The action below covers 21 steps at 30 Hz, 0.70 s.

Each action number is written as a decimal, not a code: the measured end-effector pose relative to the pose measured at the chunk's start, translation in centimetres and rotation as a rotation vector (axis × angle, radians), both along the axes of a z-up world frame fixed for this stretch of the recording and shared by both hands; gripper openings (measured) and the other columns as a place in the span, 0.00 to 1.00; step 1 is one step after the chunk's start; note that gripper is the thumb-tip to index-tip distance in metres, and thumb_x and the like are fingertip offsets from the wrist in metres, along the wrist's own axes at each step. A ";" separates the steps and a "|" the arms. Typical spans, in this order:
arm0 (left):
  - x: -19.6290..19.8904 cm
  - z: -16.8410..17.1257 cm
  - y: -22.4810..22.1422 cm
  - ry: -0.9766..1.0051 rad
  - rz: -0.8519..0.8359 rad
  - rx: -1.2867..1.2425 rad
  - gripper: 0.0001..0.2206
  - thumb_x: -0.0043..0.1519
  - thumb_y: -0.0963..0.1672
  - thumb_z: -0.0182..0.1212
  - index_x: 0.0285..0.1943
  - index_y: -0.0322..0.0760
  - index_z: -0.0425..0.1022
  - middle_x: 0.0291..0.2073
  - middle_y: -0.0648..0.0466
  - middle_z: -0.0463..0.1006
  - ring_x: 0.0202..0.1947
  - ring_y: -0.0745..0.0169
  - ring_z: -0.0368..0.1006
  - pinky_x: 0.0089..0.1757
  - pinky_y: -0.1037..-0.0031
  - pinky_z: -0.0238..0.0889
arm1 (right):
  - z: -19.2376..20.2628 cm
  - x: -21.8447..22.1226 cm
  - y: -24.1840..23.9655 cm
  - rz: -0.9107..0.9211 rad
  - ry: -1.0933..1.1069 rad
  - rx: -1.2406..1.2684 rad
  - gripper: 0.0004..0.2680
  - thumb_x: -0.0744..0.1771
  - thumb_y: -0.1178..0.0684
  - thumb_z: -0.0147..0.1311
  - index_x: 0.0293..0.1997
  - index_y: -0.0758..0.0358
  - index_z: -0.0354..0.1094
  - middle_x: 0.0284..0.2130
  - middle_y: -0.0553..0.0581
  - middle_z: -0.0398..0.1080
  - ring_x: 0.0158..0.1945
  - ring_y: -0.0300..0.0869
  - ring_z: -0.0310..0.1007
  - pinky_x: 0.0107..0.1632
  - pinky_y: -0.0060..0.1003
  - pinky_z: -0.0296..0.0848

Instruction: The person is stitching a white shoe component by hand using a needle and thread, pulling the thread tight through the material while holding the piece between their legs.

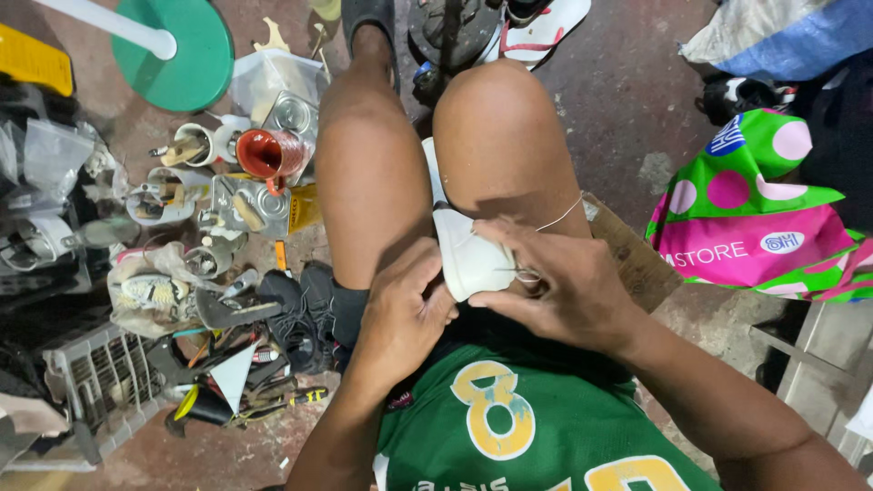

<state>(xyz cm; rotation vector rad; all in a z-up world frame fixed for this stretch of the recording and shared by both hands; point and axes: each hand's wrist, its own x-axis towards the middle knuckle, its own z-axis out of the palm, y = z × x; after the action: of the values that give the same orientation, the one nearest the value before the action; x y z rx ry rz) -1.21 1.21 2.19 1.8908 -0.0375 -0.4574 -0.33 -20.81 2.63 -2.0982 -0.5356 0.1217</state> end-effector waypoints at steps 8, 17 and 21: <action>0.4 -0.2 0.2 -0.098 0.008 0.028 0.10 0.64 0.41 0.63 0.32 0.28 0.70 0.25 0.50 0.67 0.23 0.61 0.64 0.30 0.69 0.59 | -0.7 0.4 -1.4 -0.068 0.232 0.048 0.25 0.58 0.54 0.74 0.60 0.61 0.69 0.42 0.51 0.77 0.26 0.28 0.63 0.29 0.25 0.66; -0.6 -1.2 0.5 -0.111 0.302 -0.288 0.07 0.69 0.40 0.56 0.37 0.32 0.70 0.36 0.52 0.72 0.31 0.63 0.69 0.34 0.73 0.64 | -1.8 0.5 -5.8 -0.120 0.363 0.227 0.23 0.60 0.56 0.70 0.61 0.68 0.69 0.54 0.55 0.74 0.50 0.33 0.74 0.51 0.27 0.74; 0.1 -1.4 -1.7 -0.443 0.079 -0.014 0.07 0.64 0.41 0.64 0.48 0.34 0.76 0.44 0.49 0.75 0.42 0.51 0.76 0.44 0.66 0.70 | -2.0 0.5 -7.1 -0.147 0.361 0.214 0.24 0.59 0.55 0.71 0.60 0.69 0.69 0.55 0.57 0.73 0.54 0.36 0.74 0.56 0.30 0.74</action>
<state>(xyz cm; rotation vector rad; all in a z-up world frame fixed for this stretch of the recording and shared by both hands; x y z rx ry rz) -1.08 -0.52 0.82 1.9393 -0.2573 0.0209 0.18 -27.89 0.59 -1.8429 -0.1679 0.3362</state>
